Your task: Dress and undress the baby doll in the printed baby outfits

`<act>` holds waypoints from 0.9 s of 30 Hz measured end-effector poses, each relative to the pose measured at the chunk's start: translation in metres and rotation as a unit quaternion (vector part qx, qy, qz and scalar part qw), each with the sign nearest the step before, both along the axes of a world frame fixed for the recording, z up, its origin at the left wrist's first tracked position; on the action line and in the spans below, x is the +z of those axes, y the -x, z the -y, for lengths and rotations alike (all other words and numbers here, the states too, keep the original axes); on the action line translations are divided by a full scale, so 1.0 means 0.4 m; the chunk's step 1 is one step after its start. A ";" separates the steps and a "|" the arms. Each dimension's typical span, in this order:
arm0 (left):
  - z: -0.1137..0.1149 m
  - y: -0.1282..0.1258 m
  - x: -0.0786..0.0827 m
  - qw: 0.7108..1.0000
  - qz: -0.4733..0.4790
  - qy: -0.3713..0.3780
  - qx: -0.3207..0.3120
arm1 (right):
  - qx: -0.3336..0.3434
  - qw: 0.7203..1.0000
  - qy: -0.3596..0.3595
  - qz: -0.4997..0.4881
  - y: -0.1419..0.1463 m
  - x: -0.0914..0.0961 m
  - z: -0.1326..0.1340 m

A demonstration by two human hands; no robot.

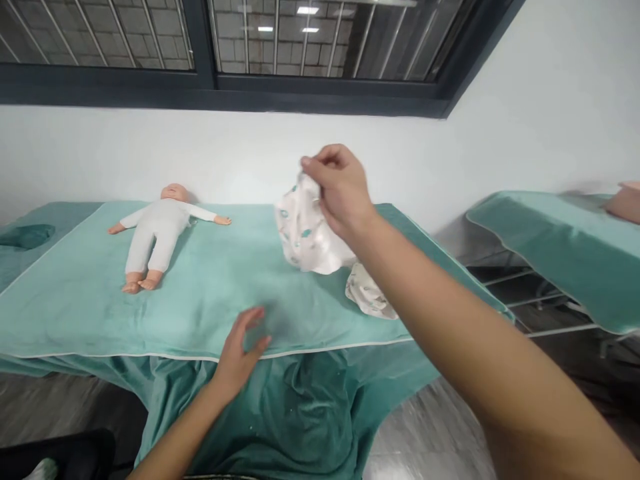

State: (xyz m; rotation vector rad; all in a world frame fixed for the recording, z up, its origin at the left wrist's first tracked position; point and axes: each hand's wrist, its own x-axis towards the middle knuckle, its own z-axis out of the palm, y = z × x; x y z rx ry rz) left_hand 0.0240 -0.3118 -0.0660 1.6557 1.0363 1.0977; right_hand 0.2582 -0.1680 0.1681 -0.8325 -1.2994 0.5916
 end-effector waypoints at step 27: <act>-0.320 0.306 0.071 0.854 -0.408 -0.226 0.230 | -0.191 0.768 0.136 0.596 -0.190 -0.592 0.113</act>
